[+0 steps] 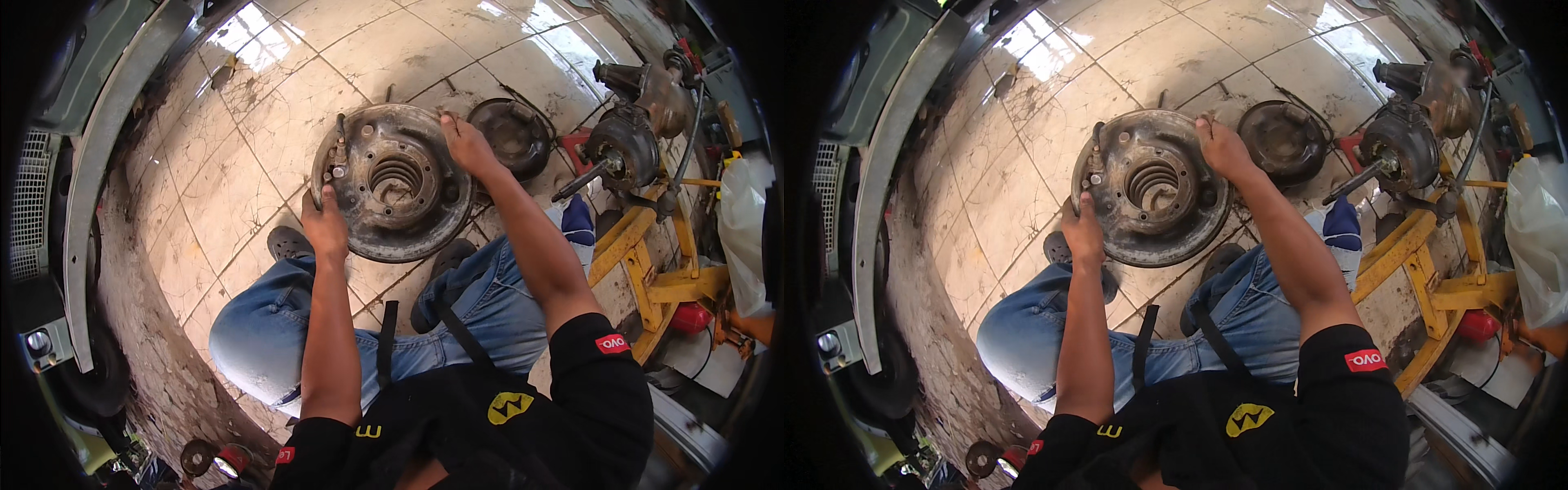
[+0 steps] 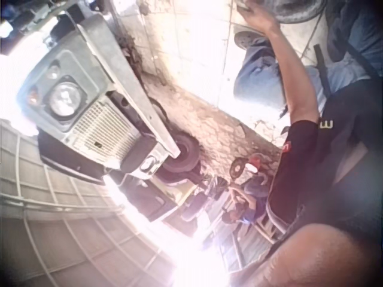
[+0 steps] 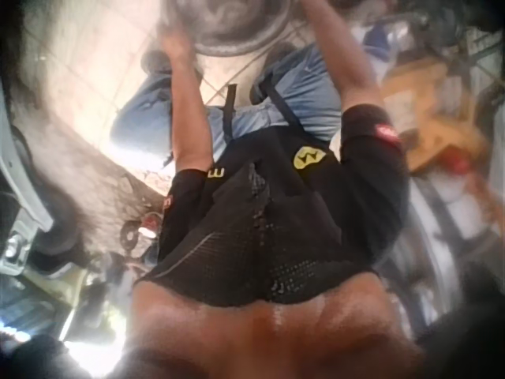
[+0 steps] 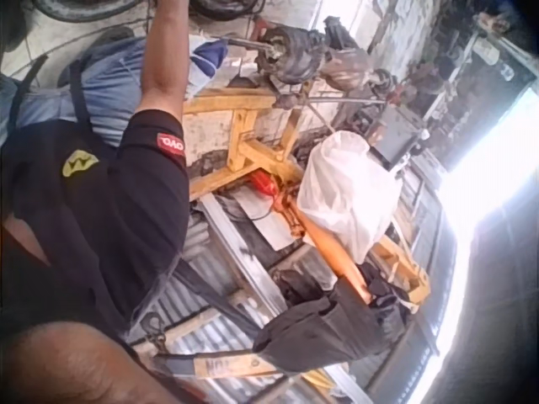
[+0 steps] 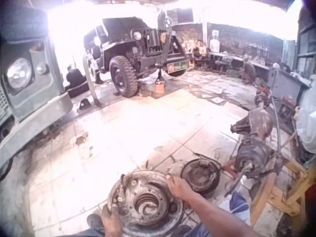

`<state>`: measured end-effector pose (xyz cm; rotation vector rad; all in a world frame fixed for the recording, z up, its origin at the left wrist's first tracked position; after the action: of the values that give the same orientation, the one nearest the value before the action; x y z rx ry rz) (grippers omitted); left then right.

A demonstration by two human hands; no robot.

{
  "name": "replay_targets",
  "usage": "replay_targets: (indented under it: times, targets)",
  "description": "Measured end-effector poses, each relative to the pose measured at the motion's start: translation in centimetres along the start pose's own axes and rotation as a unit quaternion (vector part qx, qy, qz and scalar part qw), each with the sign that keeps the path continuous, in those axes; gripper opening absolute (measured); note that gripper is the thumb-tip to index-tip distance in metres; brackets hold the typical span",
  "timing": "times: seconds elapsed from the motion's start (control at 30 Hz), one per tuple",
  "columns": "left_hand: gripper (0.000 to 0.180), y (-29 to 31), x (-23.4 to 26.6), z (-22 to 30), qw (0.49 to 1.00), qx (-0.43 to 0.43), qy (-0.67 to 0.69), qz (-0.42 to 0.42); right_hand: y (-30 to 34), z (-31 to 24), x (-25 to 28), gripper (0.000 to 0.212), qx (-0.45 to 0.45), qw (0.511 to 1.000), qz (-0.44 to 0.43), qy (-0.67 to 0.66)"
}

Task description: The person sits on the floor and scrubs the inner surface of a brake drum with a small abrasive pad. They rotate the drum and repeatedly rub the inner rim and central area, then lift and reposition the drum to continue cleaning.

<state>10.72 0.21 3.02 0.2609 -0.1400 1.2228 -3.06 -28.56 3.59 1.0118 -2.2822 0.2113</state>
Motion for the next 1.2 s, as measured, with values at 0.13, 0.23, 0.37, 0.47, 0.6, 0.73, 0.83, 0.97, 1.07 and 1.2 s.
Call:
replay_targets:
  times: [0.13,0.23,0.37,0.47,0.6,0.73,0.83,0.97,1.07,1.2]
  targets:
    - [0.034,-0.1,-0.4,0.3,1.0,-0.003,-0.012,-0.027,0.9,-2.0,0.7,0.05,0.075,0.997,0.002,0.0]
    - [0.034,0.4,-0.8,1.6,1.0,0.002,0.017,-0.011,-0.5,-0.7,0.8,0.049,0.047,0.997,0.008,0.061]
    - [0.036,-0.1,-0.1,1.0,1.0,-0.017,0.025,-0.008,-0.1,-1.6,0.0,0.048,0.046,0.997,-0.007,0.058]
    - [0.036,0.2,-0.4,0.9,1.0,-0.011,0.018,-0.013,0.2,-3.5,0.5,0.048,0.11,0.993,0.009,0.042]
    - [0.038,-0.3,-0.3,0.1,0.999,0.01,0.041,-0.024,-0.8,-2.6,-0.4,0.045,0.06,0.996,0.013,0.069]
    - [0.039,0.1,-0.2,0.3,1.0,-0.016,0.012,-0.006,-0.6,-4.9,-0.4,0.044,0.151,0.986,0.008,0.066]
    - [0.039,0.1,-0.6,0.8,1.0,-0.01,0.019,-0.013,-1.0,-4.3,-0.3,0.043,0.123,0.989,0.014,0.081]
    - [0.038,0.1,-0.6,0.4,0.999,-0.019,0.021,-0.016,-0.8,-4.5,-0.4,0.046,0.123,0.989,0.005,0.076]
    - [0.038,0.1,-0.8,0.9,0.999,-0.014,0.031,-0.019,-2.1,-1.8,-0.1,0.047,0.06,0.995,-0.001,0.083]
    - [0.037,0.2,-0.4,1.1,1.0,-0.03,0.002,-0.006,-1.2,-1.7,1.7,0.042,0.011,0.997,-0.004,0.072]
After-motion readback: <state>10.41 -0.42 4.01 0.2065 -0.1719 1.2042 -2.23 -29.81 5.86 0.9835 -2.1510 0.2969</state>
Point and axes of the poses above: each hand's wrist, its own y-axis away from the middle knuckle, its own x-axis out of the back of the hand, z = x × y, the point moved 9 cm from there along -y, towards the middle knuckle, and after that the axes turned 4 degrees about -z, right-handed, at the moved point
